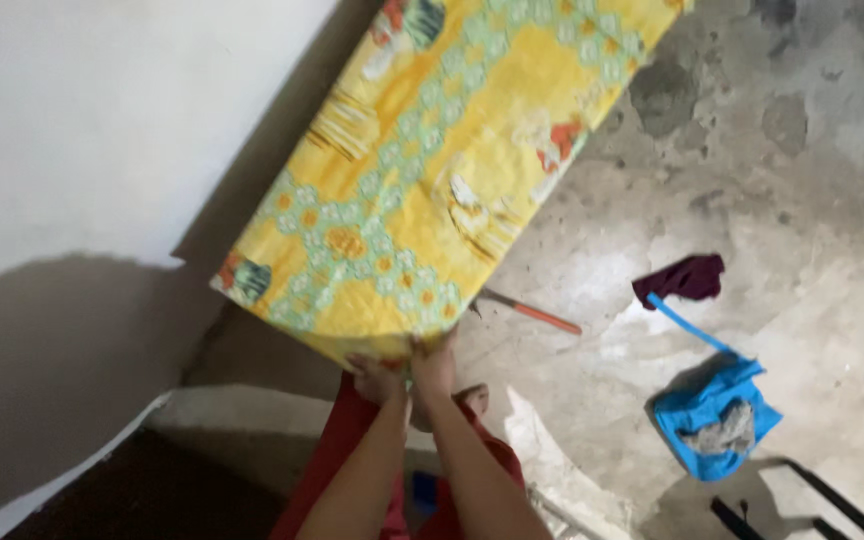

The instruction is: The person sweeps the floor with a broom and then pins a yellow patterned fabric cover onto a piece of furniture by hand using a hammer to secure pins into the frame.

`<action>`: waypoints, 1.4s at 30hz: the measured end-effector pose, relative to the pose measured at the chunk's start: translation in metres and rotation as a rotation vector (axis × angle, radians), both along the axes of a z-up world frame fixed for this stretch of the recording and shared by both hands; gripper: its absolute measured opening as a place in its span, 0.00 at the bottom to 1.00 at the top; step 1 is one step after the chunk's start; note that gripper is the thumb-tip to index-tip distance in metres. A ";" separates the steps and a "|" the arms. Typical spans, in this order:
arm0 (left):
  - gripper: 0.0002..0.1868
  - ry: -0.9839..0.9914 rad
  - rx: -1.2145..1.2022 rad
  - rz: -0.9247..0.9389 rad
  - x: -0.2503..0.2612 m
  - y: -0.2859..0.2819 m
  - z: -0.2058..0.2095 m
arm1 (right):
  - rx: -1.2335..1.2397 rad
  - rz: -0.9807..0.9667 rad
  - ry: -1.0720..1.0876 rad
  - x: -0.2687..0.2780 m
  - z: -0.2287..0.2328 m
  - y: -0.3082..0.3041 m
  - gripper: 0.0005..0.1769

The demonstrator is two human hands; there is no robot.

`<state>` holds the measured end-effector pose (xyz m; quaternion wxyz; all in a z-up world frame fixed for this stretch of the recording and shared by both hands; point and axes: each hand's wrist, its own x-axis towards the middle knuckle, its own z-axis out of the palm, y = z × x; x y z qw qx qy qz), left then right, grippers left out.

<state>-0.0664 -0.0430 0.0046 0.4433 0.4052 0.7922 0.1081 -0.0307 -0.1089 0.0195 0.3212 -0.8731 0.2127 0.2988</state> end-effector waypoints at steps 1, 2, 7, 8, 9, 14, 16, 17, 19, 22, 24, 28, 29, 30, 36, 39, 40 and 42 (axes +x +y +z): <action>0.44 -0.109 -0.020 -0.077 -0.008 0.009 -0.001 | -0.009 -0.026 0.050 -0.002 0.000 0.003 0.54; 0.41 -0.214 -0.041 -0.159 -0.021 0.023 0.002 | -0.020 -0.056 0.106 -0.001 0.002 0.007 0.51; 0.27 -0.414 -0.274 -0.084 -0.026 0.068 0.008 | 0.113 -0.410 0.243 -0.007 0.021 0.019 0.41; 0.26 -0.469 -0.279 -0.104 -0.027 0.067 0.009 | 0.119 -0.383 0.239 -0.010 0.022 0.014 0.40; 0.26 -0.525 -0.281 -0.124 -0.030 0.064 0.012 | 0.168 -0.362 0.156 -0.013 0.022 0.008 0.42; 0.26 -0.467 -0.178 -0.301 -0.028 0.087 0.006 | -0.099 -0.058 -0.165 -0.001 -0.004 0.008 0.49; 0.29 -0.569 -0.134 -0.280 -0.029 0.100 0.004 | -0.072 -0.142 -0.161 0.000 -0.007 0.012 0.56; 0.32 -0.662 -0.136 -0.198 -0.020 0.113 0.005 | -0.056 -0.189 -0.163 0.002 -0.003 0.016 0.61; 0.32 -0.670 -0.161 -0.061 -0.015 0.137 0.009 | -0.076 -0.225 -0.091 0.003 0.005 0.016 0.47; 0.27 -0.587 -0.176 0.007 -0.008 0.181 0.016 | -0.008 -0.311 0.182 0.013 0.021 0.019 0.35; 0.27 -0.756 -0.124 -0.078 -0.017 0.205 0.024 | 0.112 -0.449 0.267 0.011 0.026 0.024 0.32; 0.28 -0.822 -0.377 -0.045 0.006 0.241 0.016 | 0.178 -0.629 0.190 0.004 0.031 0.031 0.29; 0.29 -0.814 -0.368 -0.069 0.012 0.239 0.017 | 0.135 -0.615 0.187 0.008 0.034 0.032 0.30; 0.30 -0.807 -0.357 -0.095 0.021 0.243 0.018 | 0.129 -0.645 0.232 0.012 0.037 0.035 0.30; 0.36 -0.739 -0.394 -0.281 0.028 0.262 0.037 | 0.197 -0.732 0.295 0.020 0.061 0.048 0.33; 0.56 0.318 -0.789 -0.663 0.027 0.291 0.045 | 0.145 -0.673 0.302 0.022 0.069 0.050 0.33; 0.53 0.326 -0.742 -0.635 0.031 0.294 0.046 | 0.126 -0.652 0.303 0.022 0.071 0.054 0.34; 0.48 0.344 -0.648 -0.574 0.041 0.299 0.046 | 0.123 -0.606 0.255 0.021 0.073 0.063 0.34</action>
